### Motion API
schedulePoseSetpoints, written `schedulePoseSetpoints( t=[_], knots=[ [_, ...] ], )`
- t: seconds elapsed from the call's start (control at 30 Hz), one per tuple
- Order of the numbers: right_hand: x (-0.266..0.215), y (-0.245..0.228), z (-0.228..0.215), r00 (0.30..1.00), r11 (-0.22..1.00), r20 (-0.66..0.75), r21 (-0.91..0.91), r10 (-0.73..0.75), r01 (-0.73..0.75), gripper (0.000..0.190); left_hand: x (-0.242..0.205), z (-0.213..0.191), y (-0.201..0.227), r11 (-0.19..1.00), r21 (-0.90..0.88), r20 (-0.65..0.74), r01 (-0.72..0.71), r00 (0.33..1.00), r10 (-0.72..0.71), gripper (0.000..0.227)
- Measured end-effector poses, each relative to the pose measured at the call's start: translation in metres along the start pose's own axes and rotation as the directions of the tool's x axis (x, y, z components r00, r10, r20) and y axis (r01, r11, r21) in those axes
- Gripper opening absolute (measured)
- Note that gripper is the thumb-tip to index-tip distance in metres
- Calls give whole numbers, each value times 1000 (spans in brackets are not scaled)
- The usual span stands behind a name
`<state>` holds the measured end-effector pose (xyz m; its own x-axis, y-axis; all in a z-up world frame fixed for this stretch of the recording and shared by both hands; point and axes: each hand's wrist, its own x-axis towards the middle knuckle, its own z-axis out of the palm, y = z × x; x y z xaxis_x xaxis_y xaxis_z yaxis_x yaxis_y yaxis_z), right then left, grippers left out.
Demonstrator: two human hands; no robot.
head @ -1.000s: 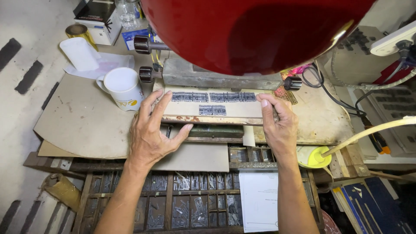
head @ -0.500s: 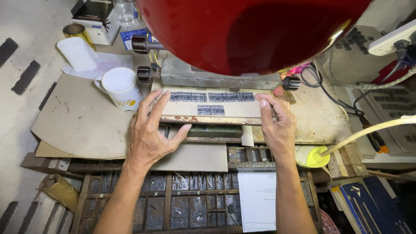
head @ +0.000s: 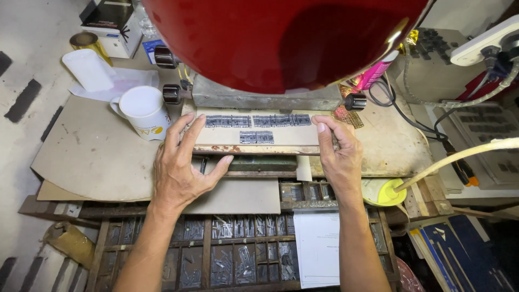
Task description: The person arranges metal type blocks into a composing stick to form lines of text. They then transfer the composed lines into a wooden chase on a printing press bed. The person also handles a sheet of paper and a yellow desk lamp.
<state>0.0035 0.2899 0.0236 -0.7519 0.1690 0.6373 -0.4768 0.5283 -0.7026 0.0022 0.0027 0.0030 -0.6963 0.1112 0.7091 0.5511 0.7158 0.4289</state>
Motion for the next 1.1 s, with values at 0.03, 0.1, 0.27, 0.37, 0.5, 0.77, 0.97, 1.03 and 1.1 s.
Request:
schedulePoseSetpoints(
  t=[0.03, 0.1, 0.27, 0.37, 0.5, 0.77, 0.97, 1.03, 1.1],
  knots=[
    [0, 0, 0, 1000, 1000, -1, 0, 1, -1, 20, 0, 0, 0, 1000, -1, 1, -1, 1000, 1, 83],
    [1, -1, -1, 1000, 1000, 9, 11, -4, 4, 20, 0, 1, -1, 1000, 12, 5, 6, 1000, -6, 83],
    [1, -3, -2, 1000, 1000, 13, 9, 1, -2, 20, 0, 1, 0, 1000, 12, 6, 2, 1000, -2, 83],
    [0, -2, -3, 1000, 1000, 15, 19, -4, 4, 20, -1, 1, -1, 1000, 11, 4, -2, 1000, 2, 83],
    [1, 1, -3, 1000, 999, 8, 21, -28, 28, 19, -1, 2, -1, 1000, 16, 8, 1, 1000, -1, 84],
    [7, -1, -6, 995, 991, 46, -96, -84, 89, 19, 0, -3, -1, 998, 57, 40, -11, 999, 8, 85],
    [0, -11, -2, 992, 960, 79, -255, -94, 111, 21, 3, -14, 7, 998, 69, 86, 12, 996, -17, 84],
    [0, -14, -2, 991, 939, 73, -319, -110, 128, 20, 2, -16, 7, 998, 65, 91, 27, 995, -33, 84],
    [1, -18, -4, 992, 973, 106, -212, -65, 87, 22, 1, -17, 5, 997, 82, 110, 10, 994, -20, 85]
  ],
)
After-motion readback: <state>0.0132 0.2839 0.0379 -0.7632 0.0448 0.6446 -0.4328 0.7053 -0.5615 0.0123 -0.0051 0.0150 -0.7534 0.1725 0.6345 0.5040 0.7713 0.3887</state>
